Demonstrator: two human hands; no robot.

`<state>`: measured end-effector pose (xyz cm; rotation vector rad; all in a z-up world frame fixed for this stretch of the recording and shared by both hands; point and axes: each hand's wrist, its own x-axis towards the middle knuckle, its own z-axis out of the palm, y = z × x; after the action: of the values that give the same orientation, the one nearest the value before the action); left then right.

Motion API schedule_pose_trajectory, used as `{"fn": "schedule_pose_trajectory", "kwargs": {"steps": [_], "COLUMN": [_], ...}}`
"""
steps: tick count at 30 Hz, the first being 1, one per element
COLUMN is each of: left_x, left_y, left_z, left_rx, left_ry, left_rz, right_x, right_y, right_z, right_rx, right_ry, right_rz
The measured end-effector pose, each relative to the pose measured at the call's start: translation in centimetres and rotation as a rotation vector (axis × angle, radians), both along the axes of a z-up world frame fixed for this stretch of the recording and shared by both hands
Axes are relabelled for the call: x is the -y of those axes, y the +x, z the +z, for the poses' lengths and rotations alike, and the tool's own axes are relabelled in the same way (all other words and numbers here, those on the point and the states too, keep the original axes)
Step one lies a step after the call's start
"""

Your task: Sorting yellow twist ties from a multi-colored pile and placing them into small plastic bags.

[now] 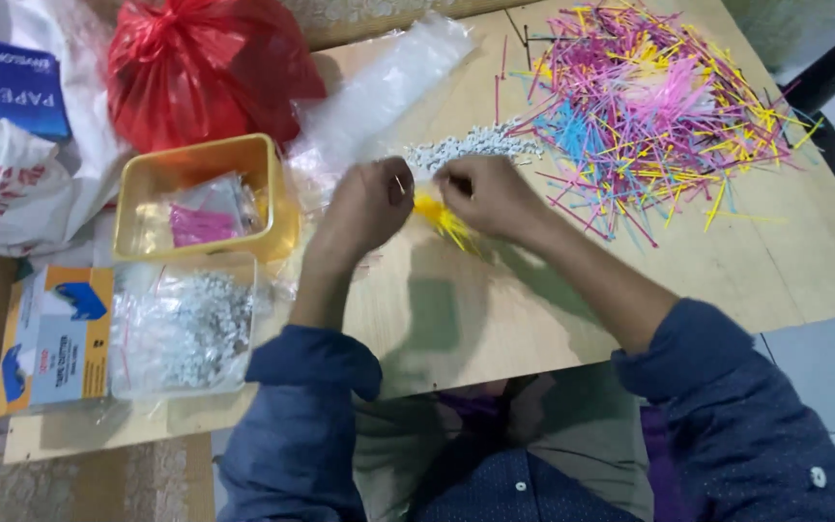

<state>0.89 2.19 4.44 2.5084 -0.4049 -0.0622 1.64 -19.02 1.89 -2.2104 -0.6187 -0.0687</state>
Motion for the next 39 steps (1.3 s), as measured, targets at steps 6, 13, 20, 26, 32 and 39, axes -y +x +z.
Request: {"fn": "schedule_pose_trajectory", "kwargs": {"steps": [6, 13, 20, 26, 32, 39], "left_x": [-0.7, 0.5, 0.0, 4.2, 4.1, 4.8], "left_y": [0.0, 1.1, 2.2, -6.7, -10.2, -12.6], "left_z": [10.3, 17.4, 18.1, 8.6, -4.8, -1.9], "left_rx": [0.239, 0.159, 0.588, 1.007, 0.412, 0.061], "left_ry": [0.032, 0.186, 0.251, 0.552, 0.069, -0.242], "left_rz": [-0.099, -0.036, -0.055, 0.005, -0.046, 0.269], "right_x": [-0.5, -0.3, 0.3, 4.0, 2.1, 1.7], "right_y": [-0.6, 1.0, 2.7, -2.7, -6.6, -5.0], "right_z": [13.0, 18.8, 17.4, 8.2, 1.5, -6.3], "right_rx": [-0.225, -0.326, 0.030, 0.251, -0.251, -0.114], "right_ry": [-0.105, -0.164, 0.243, 0.277, -0.299, -0.294], "right_rz": [-0.112, -0.072, 0.087, -0.154, -0.138, -0.203]}}
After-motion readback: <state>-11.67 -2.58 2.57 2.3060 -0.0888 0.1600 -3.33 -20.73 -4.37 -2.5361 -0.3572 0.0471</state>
